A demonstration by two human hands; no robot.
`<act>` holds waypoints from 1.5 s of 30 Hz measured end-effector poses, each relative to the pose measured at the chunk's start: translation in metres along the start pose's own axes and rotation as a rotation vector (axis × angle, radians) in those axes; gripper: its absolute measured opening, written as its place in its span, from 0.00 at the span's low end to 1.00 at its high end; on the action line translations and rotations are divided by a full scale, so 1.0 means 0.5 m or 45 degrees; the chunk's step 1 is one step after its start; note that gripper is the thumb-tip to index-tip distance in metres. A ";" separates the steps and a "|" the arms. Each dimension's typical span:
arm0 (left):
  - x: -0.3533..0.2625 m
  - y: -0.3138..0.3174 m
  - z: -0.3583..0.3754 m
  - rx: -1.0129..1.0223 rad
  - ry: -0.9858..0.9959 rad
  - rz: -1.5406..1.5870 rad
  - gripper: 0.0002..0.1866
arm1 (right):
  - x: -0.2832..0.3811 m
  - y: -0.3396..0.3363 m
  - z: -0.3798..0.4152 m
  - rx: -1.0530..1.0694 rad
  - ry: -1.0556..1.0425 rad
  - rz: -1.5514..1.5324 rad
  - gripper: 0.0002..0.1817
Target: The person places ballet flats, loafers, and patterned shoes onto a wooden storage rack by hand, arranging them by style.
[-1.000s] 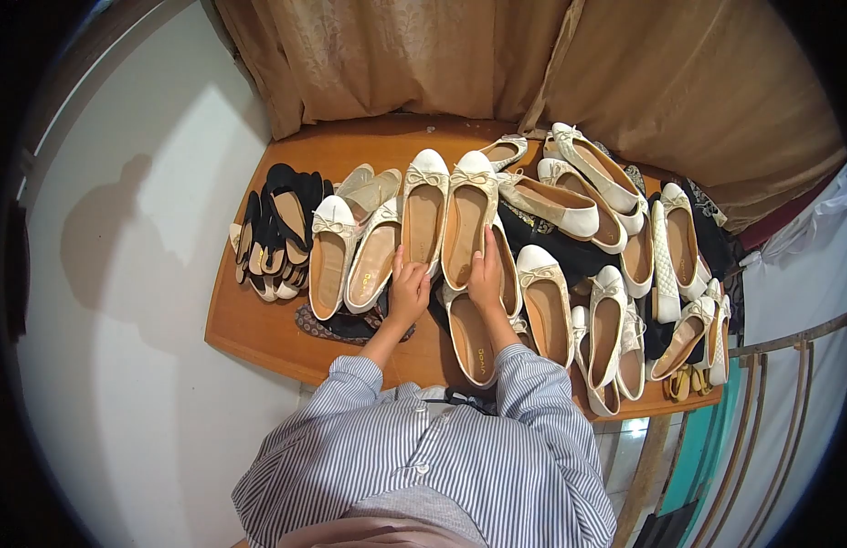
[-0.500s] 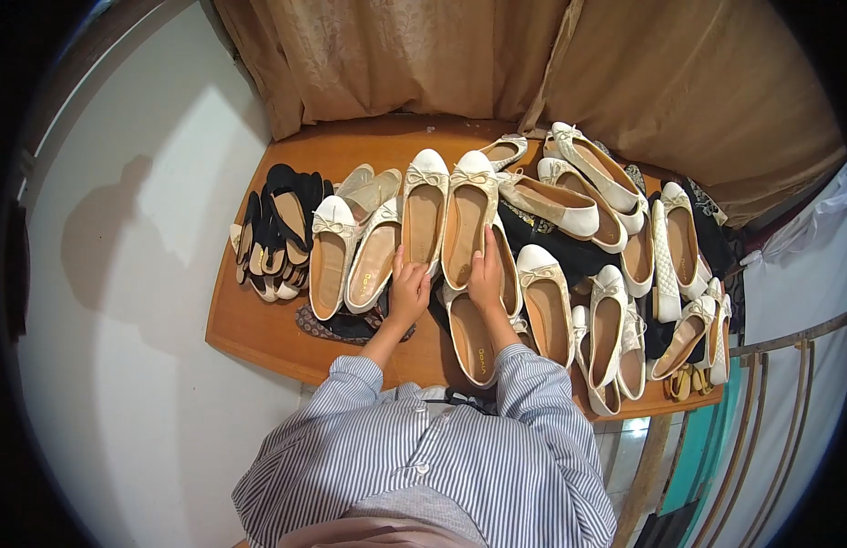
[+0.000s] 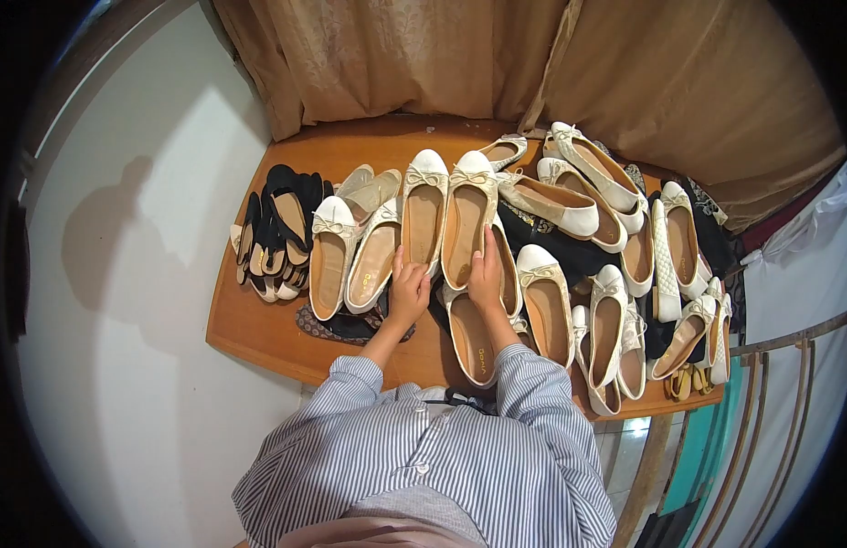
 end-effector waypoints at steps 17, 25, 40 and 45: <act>-0.001 -0.001 -0.001 0.019 -0.006 -0.038 0.10 | -0.002 0.000 0.001 -0.015 -0.005 0.019 0.27; 0.001 0.001 0.000 0.012 -0.001 -0.042 0.11 | -0.002 0.001 -0.001 -0.018 -0.023 0.032 0.27; 0.005 0.003 0.004 0.036 -0.016 -0.052 0.12 | -0.001 0.001 0.000 0.015 0.025 0.003 0.28; 0.004 0.002 0.004 0.041 -0.016 -0.058 0.13 | -0.010 0.004 -0.002 0.002 0.009 0.014 0.28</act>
Point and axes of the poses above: each hand's wrist, its own z-axis away from the middle knuckle, its own y-axis out of the palm, x = y × z, the point moved 4 cm from there along -z, towards the middle knuckle, and after that the axes turned 11 degrees about y, right-handed, at the moved point
